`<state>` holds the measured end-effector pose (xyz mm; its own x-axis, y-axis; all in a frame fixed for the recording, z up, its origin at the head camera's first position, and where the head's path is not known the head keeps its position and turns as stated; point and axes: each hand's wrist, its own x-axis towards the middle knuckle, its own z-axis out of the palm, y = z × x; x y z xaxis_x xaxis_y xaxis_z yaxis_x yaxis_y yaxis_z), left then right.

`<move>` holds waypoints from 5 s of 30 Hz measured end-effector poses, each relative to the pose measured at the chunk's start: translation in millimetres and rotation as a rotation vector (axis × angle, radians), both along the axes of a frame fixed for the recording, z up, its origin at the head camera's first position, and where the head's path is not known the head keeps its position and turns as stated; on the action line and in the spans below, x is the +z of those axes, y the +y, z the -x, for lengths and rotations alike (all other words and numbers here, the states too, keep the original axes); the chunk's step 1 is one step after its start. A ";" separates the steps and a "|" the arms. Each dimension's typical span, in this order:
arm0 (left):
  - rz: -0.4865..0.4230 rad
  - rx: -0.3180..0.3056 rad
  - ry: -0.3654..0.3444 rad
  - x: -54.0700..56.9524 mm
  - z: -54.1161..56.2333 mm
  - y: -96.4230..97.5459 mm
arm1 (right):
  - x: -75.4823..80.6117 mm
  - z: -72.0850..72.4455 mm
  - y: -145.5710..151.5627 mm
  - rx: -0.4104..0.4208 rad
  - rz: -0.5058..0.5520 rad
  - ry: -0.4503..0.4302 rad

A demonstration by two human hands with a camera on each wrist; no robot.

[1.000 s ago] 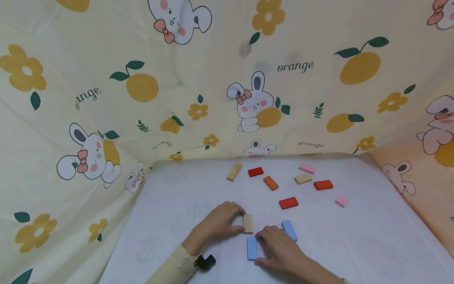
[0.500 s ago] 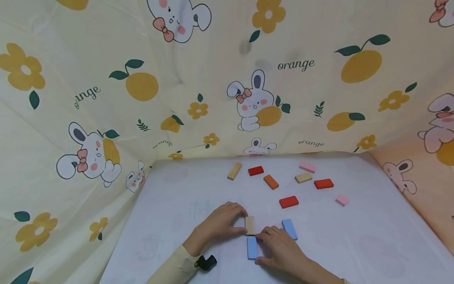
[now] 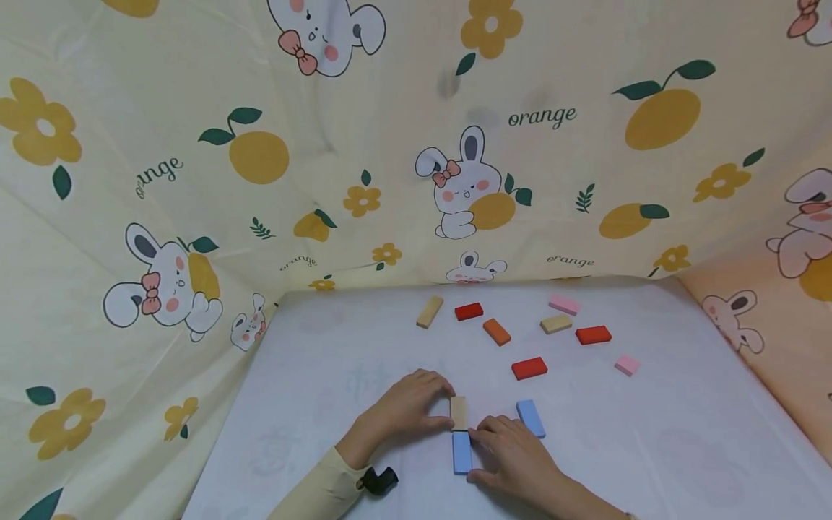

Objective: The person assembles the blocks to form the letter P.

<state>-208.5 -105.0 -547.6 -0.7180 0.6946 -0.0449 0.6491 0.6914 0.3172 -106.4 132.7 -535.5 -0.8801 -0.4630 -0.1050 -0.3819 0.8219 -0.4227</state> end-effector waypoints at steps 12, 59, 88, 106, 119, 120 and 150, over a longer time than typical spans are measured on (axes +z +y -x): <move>-0.001 -0.005 -0.002 -1.9 -1.5 0.5 | 2.2 -1.3 -0.3 -0.004 -0.015 -0.007; -0.029 0.064 -0.067 -0.3 -34.0 -5.2 | 18.8 44.7 97.4 0.002 0.152 0.076; 0.014 0.068 0.018 1.6 -41.5 0.5 | 7.6 60.9 135.7 0.035 0.213 -0.248; 0.040 0.079 0.000 -0.1 -42.2 4.4 | 4.8 56.7 124.8 0.012 0.153 -0.151; 0.063 0.089 -0.018 3.2 -43.4 5.7 | 1.7 60.4 99.3 0.007 0.182 -0.043; 0.066 0.091 -0.021 4.1 -43.3 6.2 | 1.8 61.7 96.9 0.009 0.182 -0.025; 0.038 0.066 0.027 -3.4 -39.4 4.4 | -11.9 110.9 45.0 0.007 0.264 0.014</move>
<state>-169.1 -100.5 -550.9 -0.7636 0.6437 -0.0501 0.6096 0.7443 0.2727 -217.4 177.7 -547.4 -0.8772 -0.4789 0.0324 -0.3948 0.6813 -0.6164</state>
